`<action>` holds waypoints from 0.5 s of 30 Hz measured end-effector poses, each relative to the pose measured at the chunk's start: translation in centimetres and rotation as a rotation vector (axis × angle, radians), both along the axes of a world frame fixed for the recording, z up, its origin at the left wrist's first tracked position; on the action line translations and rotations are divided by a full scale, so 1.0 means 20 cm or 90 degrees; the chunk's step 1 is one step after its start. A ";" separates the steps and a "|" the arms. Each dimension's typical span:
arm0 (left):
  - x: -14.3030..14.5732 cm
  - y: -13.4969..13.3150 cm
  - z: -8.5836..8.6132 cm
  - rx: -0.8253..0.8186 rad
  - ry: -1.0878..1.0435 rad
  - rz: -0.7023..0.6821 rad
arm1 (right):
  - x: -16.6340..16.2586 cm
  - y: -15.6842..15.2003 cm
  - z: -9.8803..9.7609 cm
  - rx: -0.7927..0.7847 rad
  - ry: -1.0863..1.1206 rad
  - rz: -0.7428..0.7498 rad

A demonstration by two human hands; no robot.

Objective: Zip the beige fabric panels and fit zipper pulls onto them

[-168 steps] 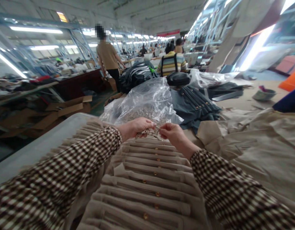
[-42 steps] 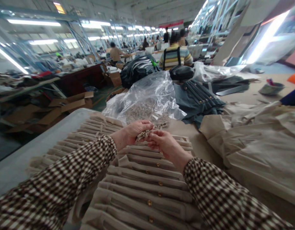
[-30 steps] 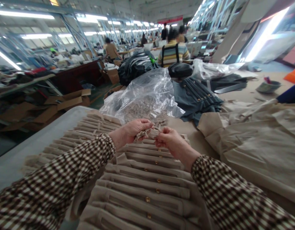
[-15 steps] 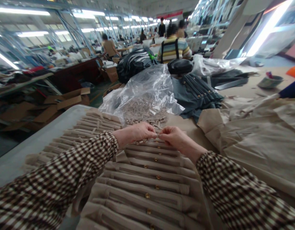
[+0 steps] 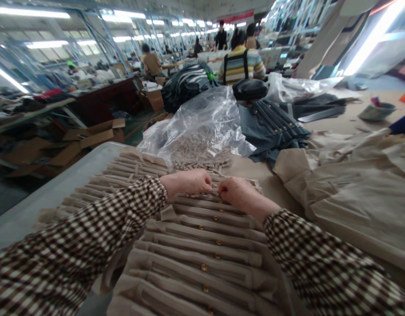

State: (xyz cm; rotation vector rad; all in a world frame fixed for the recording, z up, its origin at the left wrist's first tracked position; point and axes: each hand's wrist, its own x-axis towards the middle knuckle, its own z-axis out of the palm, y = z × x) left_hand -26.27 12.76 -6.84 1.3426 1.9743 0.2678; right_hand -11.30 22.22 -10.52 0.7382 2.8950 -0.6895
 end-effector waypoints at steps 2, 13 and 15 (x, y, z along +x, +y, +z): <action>0.02 0.00 0.02 -0.002 0.012 -0.001 | -0.01 -0.01 0.01 0.010 -0.018 0.006; -0.06 -0.07 0.03 0.043 -0.022 0.105 | -0.03 -0.04 0.03 0.054 0.016 0.005; -0.09 -0.10 0.04 0.081 -0.055 0.148 | -0.03 -0.07 0.04 -0.030 0.100 -0.029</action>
